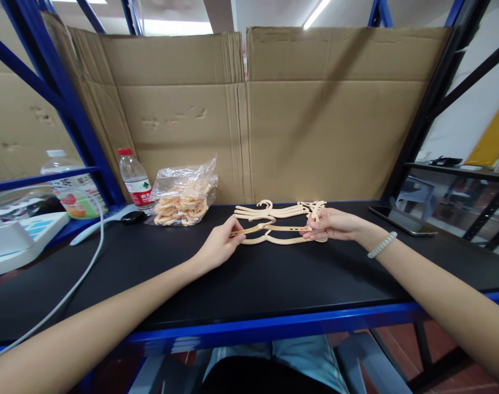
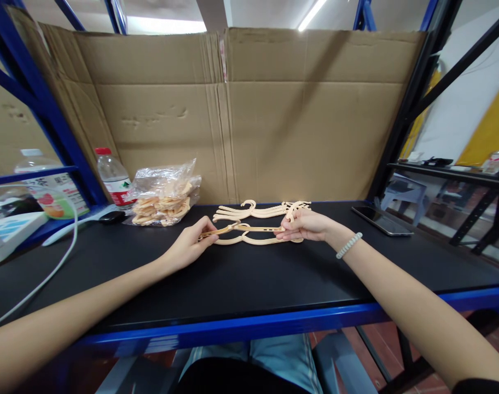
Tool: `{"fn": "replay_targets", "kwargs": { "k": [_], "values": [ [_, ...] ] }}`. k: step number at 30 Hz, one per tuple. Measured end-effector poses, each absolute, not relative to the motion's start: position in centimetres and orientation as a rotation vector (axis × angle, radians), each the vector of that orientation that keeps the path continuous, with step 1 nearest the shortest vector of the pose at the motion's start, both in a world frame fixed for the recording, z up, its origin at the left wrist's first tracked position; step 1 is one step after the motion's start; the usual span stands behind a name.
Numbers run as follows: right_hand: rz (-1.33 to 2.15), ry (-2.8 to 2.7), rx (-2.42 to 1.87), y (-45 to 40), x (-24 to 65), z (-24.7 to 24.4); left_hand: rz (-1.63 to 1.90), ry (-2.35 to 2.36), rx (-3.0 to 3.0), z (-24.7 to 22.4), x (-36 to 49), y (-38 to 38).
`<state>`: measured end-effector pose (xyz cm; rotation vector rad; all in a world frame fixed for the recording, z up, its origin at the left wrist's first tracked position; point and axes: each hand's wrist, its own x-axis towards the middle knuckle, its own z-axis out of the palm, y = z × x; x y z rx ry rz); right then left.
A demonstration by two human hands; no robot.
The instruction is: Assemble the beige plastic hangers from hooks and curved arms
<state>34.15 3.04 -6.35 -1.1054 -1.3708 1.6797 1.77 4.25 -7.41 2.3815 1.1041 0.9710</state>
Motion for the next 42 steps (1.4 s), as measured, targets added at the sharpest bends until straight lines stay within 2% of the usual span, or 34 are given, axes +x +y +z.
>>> {"fn": "replay_targets", "kwargs": {
  "k": [6,30,42],
  "values": [
    [1.569,-1.363,-1.131,3.1,33.9,-6.5,0.979,1.111,2.394,-7.7,1.6,4.7],
    [1.693,-1.319,-1.141,3.2,34.1,-6.6,0.936,1.112,2.414,-7.6,1.5,4.7],
    [1.451,-1.397,-1.029,2.9,32.8,-7.0,0.967,1.08,2.406,-7.7,1.4,4.8]
  ]
}}
